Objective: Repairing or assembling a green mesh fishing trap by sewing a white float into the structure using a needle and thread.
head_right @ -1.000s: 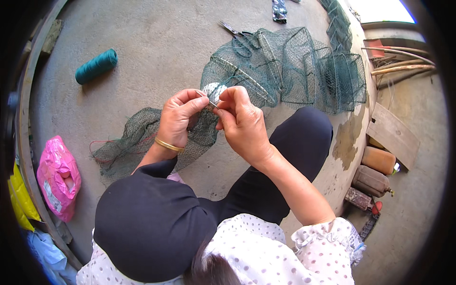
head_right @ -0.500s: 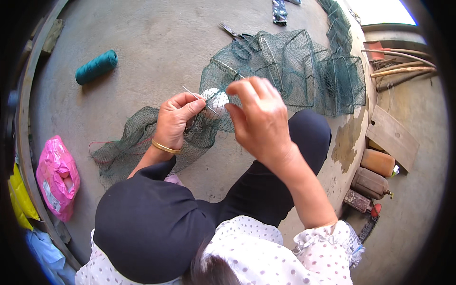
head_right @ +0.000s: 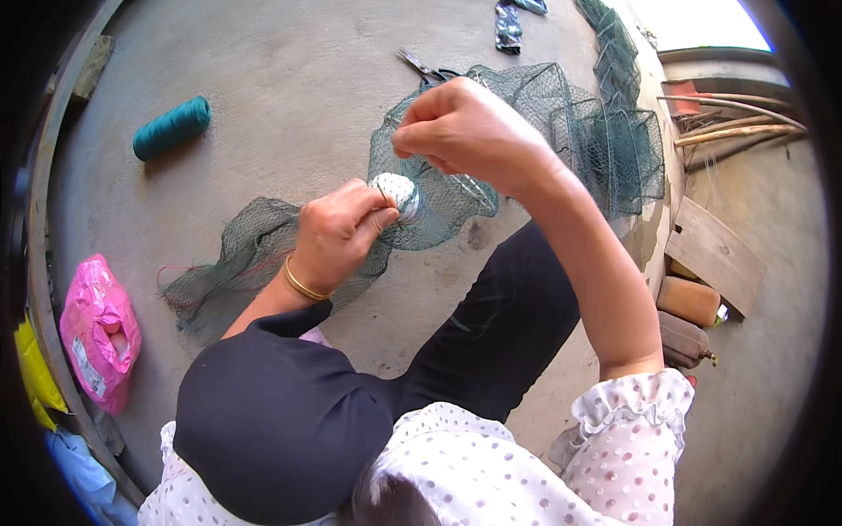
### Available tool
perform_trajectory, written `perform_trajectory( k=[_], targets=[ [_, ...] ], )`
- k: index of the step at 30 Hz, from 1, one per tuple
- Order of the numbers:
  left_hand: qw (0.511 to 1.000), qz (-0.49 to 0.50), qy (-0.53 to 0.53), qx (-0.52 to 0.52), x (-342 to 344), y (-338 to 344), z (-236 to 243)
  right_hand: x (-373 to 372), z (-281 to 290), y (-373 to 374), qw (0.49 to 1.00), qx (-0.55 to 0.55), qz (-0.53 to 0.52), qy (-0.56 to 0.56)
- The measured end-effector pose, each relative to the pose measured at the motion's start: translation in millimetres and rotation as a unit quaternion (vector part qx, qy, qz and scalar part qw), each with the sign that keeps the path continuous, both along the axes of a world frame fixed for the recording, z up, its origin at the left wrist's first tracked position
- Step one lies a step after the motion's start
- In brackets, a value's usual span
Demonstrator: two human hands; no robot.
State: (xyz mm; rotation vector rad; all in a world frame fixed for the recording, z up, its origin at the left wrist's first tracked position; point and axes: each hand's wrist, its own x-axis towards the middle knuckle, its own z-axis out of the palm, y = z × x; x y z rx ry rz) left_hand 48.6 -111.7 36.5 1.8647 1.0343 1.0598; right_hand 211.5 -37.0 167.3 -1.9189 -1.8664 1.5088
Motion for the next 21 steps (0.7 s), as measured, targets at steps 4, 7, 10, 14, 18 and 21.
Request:
perform_trajectory(
  k=[4, 7, 10, 14, 18, 21],
  targets=[
    [0.997, 0.030, 0.036, 0.059, 4.3, 0.7, -0.5, -28.3, -9.0, -18.7, 0.981, 0.164, 0.101, -0.013],
    [0.989, 0.014, -0.074, -0.128, -1.2, 9.3, -6.7, -26.6, -3.7, -64.4, 0.952, 0.225, 0.197, -0.058],
    [0.962, 0.003, -0.149, -0.228, -5.0, 10.3, 1.7, -14.2, -3.2, -94.8, 0.930, 0.171, 0.305, -0.109],
    [0.981, 0.003, -0.111, -0.159, -5.8, 5.3, -4.4, 2.7, 7.0, -82.5, 0.951, 0.236, 0.174, -0.092],
    [0.986, -0.011, -0.090, -0.143, -1.7, 3.8, 3.5, -14.5, -16.2, -58.3, 0.936, 0.320, 0.103, -0.099],
    [0.991, 0.001, -0.085, -0.102, 4.2, 3.8, -1.7, -16.5, -37.4, -51.2, 0.904, 0.375, 0.160, -0.127]
  ],
)
